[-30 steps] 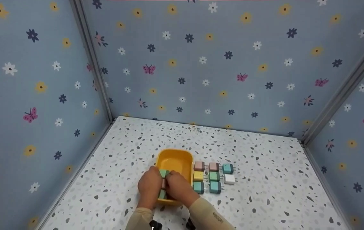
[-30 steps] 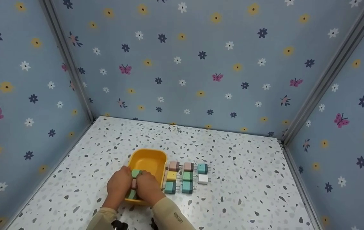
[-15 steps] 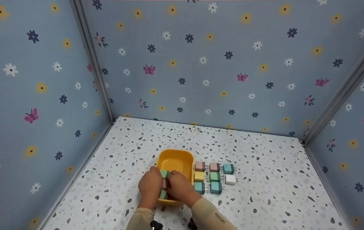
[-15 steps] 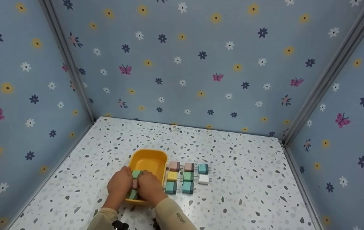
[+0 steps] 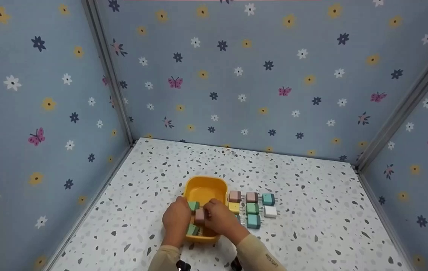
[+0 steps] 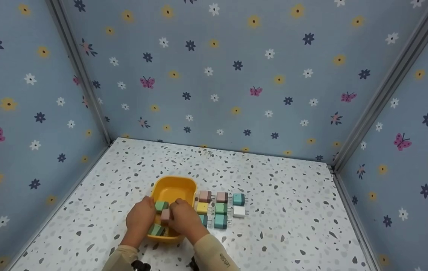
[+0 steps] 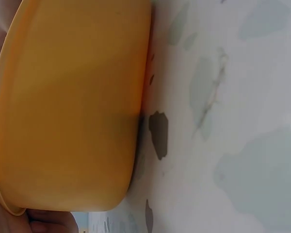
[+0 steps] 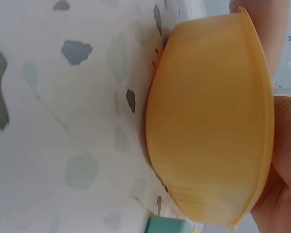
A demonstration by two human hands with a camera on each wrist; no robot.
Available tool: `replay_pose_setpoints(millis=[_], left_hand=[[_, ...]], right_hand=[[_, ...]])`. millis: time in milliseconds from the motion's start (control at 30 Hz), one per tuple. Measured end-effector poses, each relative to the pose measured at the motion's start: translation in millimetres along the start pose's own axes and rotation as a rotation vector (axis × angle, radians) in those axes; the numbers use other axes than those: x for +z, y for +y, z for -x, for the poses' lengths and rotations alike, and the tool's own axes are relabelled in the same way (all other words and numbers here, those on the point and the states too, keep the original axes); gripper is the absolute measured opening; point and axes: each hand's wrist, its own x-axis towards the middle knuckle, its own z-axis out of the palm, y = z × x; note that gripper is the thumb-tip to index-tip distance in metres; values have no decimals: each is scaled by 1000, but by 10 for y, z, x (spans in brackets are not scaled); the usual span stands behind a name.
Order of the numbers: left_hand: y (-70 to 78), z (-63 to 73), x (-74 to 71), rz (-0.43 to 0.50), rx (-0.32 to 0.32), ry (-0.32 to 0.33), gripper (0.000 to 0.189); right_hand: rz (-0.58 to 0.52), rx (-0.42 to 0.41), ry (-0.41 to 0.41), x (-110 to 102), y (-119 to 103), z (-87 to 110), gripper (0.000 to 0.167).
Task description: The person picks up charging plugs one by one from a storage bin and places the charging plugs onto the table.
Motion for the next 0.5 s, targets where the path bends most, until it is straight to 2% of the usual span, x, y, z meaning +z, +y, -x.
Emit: replay_pose_setpoints(millis=[133, 500], left_hand=[[-7, 3, -4, 9, -17, -9, 39], [13, -8, -17, 12, -27, -25, 41]], right_hand=[[-25, 26, -16, -78, 18, 64, 26], [-93, 62, -13, -302, 53, 208, 38]])
